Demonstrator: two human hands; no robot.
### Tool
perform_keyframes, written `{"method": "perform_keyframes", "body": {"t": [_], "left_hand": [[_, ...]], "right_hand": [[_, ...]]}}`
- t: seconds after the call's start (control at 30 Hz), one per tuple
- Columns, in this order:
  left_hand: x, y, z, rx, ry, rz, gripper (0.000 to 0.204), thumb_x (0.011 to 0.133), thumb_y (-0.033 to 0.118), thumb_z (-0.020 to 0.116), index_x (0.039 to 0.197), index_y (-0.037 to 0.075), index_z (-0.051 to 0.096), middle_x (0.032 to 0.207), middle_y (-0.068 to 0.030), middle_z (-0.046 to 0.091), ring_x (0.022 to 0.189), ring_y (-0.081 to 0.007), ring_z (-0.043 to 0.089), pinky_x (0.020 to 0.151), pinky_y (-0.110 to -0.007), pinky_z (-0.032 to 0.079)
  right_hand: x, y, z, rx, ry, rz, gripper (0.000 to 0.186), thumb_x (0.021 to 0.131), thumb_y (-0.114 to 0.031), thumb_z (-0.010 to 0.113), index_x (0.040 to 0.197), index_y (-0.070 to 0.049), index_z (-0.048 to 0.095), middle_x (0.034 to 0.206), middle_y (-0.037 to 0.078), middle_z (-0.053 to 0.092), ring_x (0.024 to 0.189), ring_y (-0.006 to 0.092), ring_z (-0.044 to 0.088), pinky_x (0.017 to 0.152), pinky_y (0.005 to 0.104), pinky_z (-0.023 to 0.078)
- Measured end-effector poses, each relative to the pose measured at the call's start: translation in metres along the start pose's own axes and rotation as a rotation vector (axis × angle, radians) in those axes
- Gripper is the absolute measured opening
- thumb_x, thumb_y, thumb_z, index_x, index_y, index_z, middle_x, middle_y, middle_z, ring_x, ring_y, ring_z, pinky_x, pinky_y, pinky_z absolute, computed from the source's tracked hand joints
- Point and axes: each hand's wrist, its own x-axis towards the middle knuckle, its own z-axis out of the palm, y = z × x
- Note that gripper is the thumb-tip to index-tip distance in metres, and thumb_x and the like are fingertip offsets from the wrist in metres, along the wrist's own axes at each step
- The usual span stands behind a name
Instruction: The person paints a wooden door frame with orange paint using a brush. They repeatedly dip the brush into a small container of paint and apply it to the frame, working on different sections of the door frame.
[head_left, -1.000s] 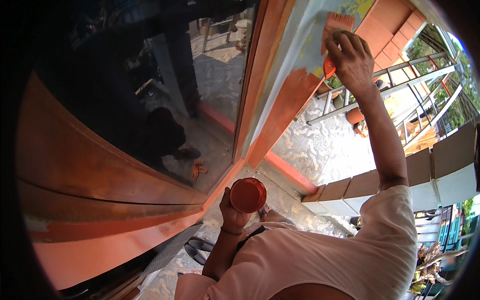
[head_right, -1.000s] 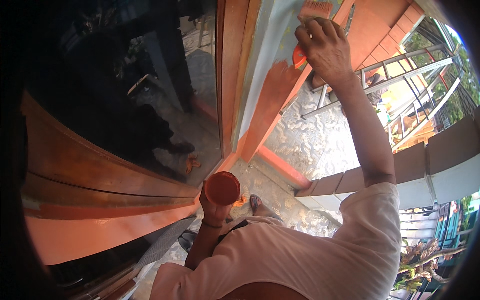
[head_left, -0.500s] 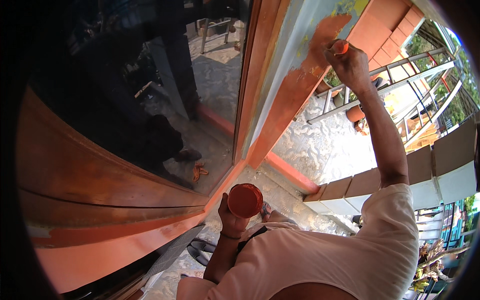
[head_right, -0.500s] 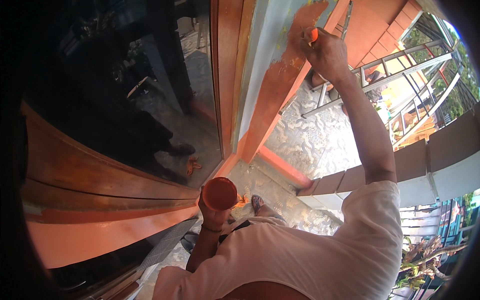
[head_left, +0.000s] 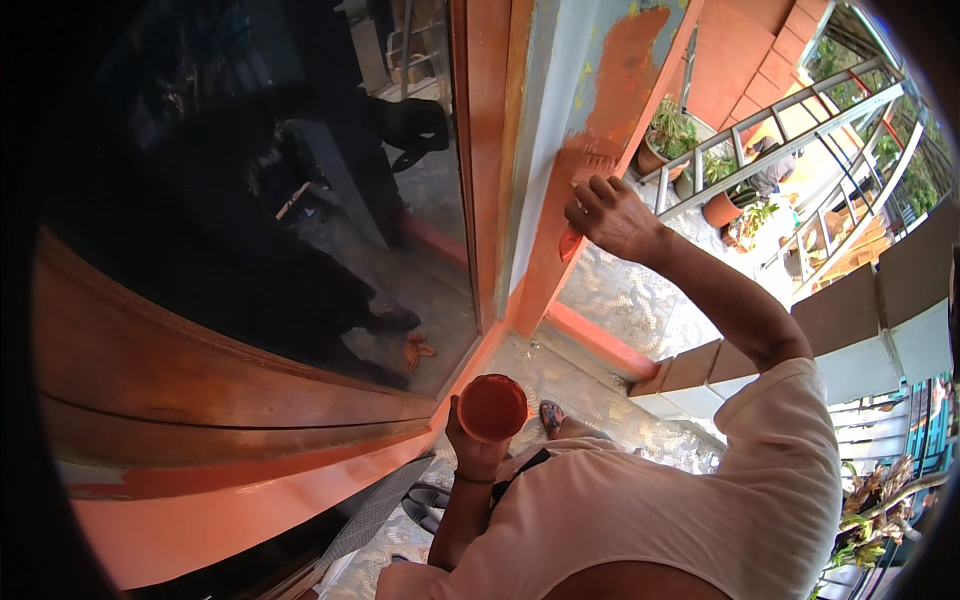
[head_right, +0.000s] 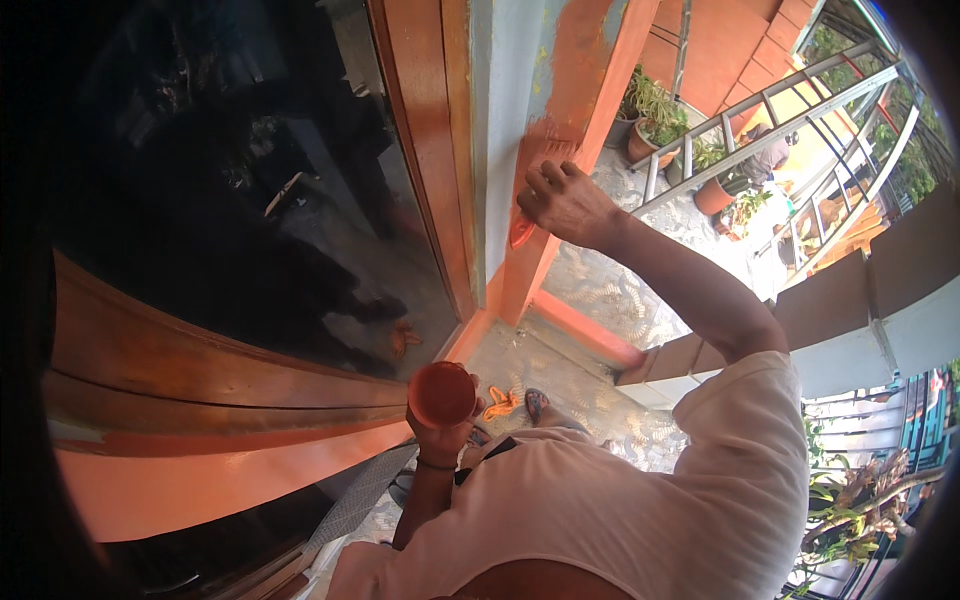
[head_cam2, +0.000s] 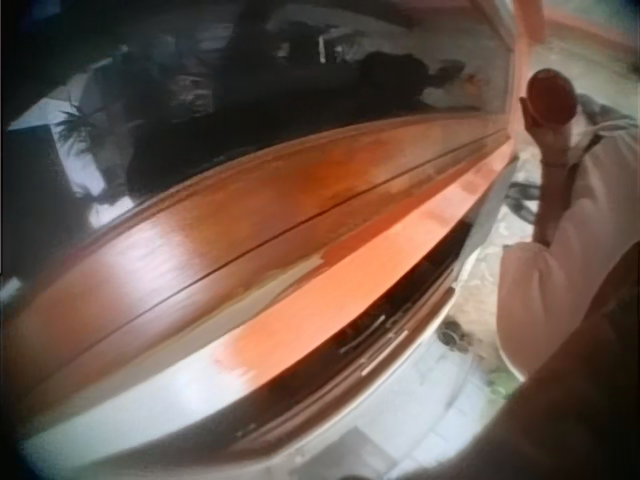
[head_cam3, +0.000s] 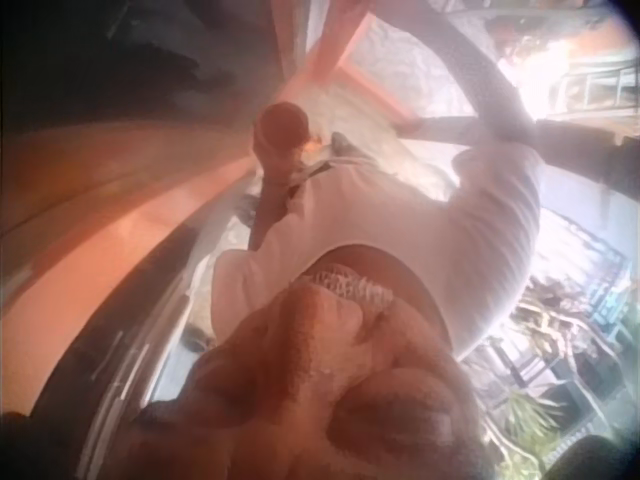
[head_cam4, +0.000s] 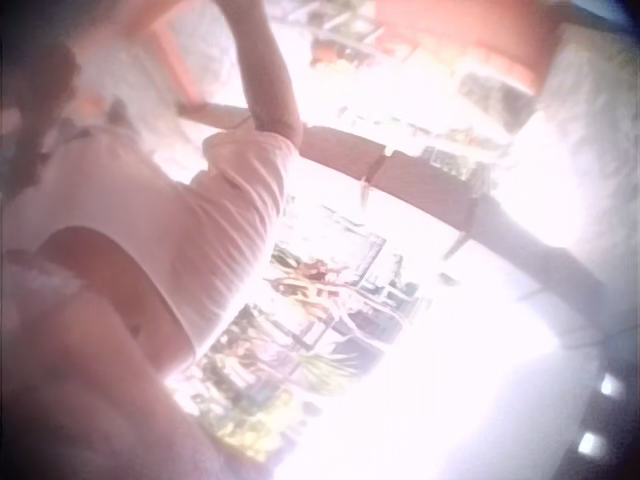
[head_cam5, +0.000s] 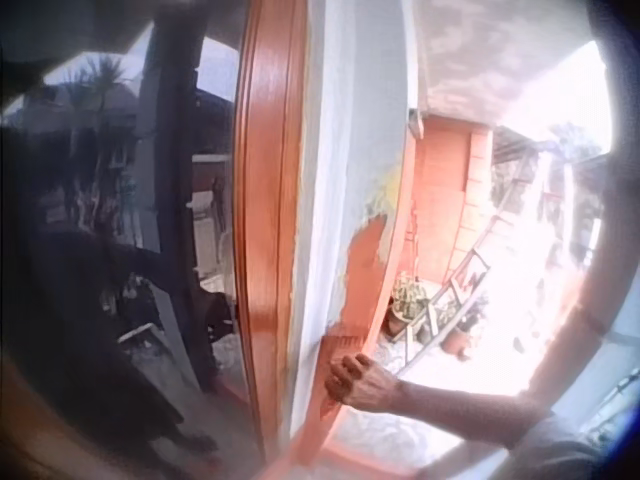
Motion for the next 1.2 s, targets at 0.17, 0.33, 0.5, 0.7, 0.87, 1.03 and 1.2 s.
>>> {"method": "perform_keyframes", "body": {"t": [0.17,0.33,0.5,0.7,0.87,1.03,1.2], "left_hand": [[-0.004,0.003,0.001,-0.014,-0.082,0.013,0.061,0.1,0.055,0.066,0.143,0.012,0.062,0.145,-0.012,0.059,0.136,-0.0392,0.054,0.096,-0.058,0.056],[-0.012,-0.003,0.022,-0.059,-0.167,-0.002,0.062,0.099,0.054,0.069,0.144,0.013,0.06,0.147,-0.013,0.055,0.137,-0.0391,0.053,0.098,-0.058,0.057],[-0.005,-0.015,0.027,-0.149,-0.229,-0.021,0.06,0.101,0.054,0.065,0.14,0.008,0.062,0.142,-0.0154,0.061,0.136,-0.0422,0.053,0.099,-0.06,0.055],[-0.011,-0.014,0.038,-0.113,-0.237,0.016,0.059,0.102,0.052,0.065,0.14,0.008,0.062,0.144,-0.015,0.058,0.135,-0.0413,0.051,0.096,-0.06,0.056],[-0.007,-0.019,0.043,-0.127,-0.247,0.017,0.059,0.102,0.052,0.065,0.14,0.008,0.062,0.145,-0.0148,0.057,0.137,-0.0414,0.051,0.098,-0.06,0.056],[-0.01,-0.027,0.037,-0.131,-0.217,0.025,0.059,0.101,0.052,0.067,0.142,0.01,0.061,0.146,-0.0141,0.056,0.137,-0.0406,0.051,0.1,-0.058,0.057],[-0.014,-0.028,0.034,-0.141,-0.215,0.058,0.058,0.102,0.053,0.065,0.141,0.009,0.061,0.143,-0.0153,0.058,0.135,-0.0413,0.052,0.099,-0.06,0.058]], "right_hand": [[0.022,0.067,-0.052,0.226,0.158,0.414,0.025,0.085,-0.011,0.075,0.11,-0.013,0.068,0.096,0.007,0.064,0.088,0.0308,0.071,0.069,0.0417,0.06],[0.035,0.088,-0.112,-0.089,0.491,0.285,0.022,0.082,-0.015,0.076,0.103,-0.013,0.07,0.098,0.002,0.064,0.091,0.0237,0.068,0.07,0.0387,0.056],[-0.007,0.03,-0.02,-0.1,0.103,-0.004,0.012,0.083,-0.02,0.072,0.089,-0.011,0.066,0.105,0.005,0.061,0.101,0.0212,0.063,0.085,0.0364,0.054],[0.01,0.023,-0.005,0.251,0.176,0.223,0.03,0.081,-0.012,0.075,0.11,-0.01,0.066,0.098,0.007,0.063,0.093,0.0276,0.069,0.069,0.042,0.06],[0.053,0.098,-0.067,0.194,0.757,0.436,0.018,0.089,-0.014,0.074,0.106,-0.013,0.072,0.099,0.005,0.066,0.088,0.0267,0.071,0.072,0.0412,0.06],[0.067,0.099,-0.09,-0.248,0.665,0.274,0.017,0.083,-0.012,0.076,0.1,-0.01,0.074,0.104,0.006,0.068,0.101,0.0237,0.07,0.089,0.0383,0.06],[0.025,0.047,0.022,-0.302,0.267,-0.001,0.014,0.076,-0.019,0.073,0.087,-0.011,0.07,0.098,0.005,0.06,0.105,0.0237,0.06,0.106,0.0428,0.051]]}}
